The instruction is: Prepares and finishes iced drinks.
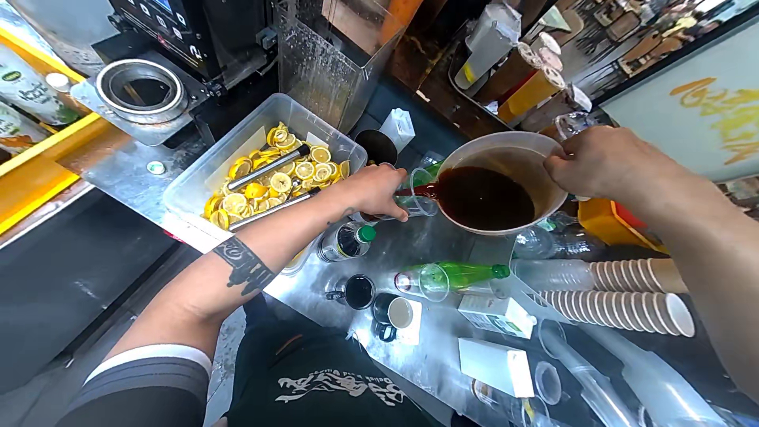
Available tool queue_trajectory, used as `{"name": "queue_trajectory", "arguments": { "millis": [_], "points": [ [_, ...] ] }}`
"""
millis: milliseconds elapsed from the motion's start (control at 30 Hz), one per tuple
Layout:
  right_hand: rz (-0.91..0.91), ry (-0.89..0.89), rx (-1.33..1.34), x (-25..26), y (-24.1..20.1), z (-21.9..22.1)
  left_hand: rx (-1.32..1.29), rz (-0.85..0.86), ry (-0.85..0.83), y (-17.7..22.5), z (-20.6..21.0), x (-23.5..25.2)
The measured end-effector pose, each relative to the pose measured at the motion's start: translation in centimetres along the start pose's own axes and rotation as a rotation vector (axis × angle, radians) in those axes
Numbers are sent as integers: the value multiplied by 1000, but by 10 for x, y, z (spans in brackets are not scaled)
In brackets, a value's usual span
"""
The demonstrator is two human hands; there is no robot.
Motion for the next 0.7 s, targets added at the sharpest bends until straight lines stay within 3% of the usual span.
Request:
{"name": "queue_trajectory", "arguments": {
  "millis": [267,467,700],
  "points": [
    [-46,-7,55,8,15,7,-2,-37,35,4,4,3],
    [-140,-23,298,14,43,35,-96,-10,110,2,2,-1],
    [-145,-4,612,18,61,96,-443,5,304,-28,-6,-11]
  ]
}}
Point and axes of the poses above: each hand's wrist, its own x-axis towards the middle knuckle, its own z-axis out of the palm, y = z × x, the point moved 5 cm from there along x, towards the middle knuckle, and after that the axes turned 2 degrees about -z, right-handed, at the moved point
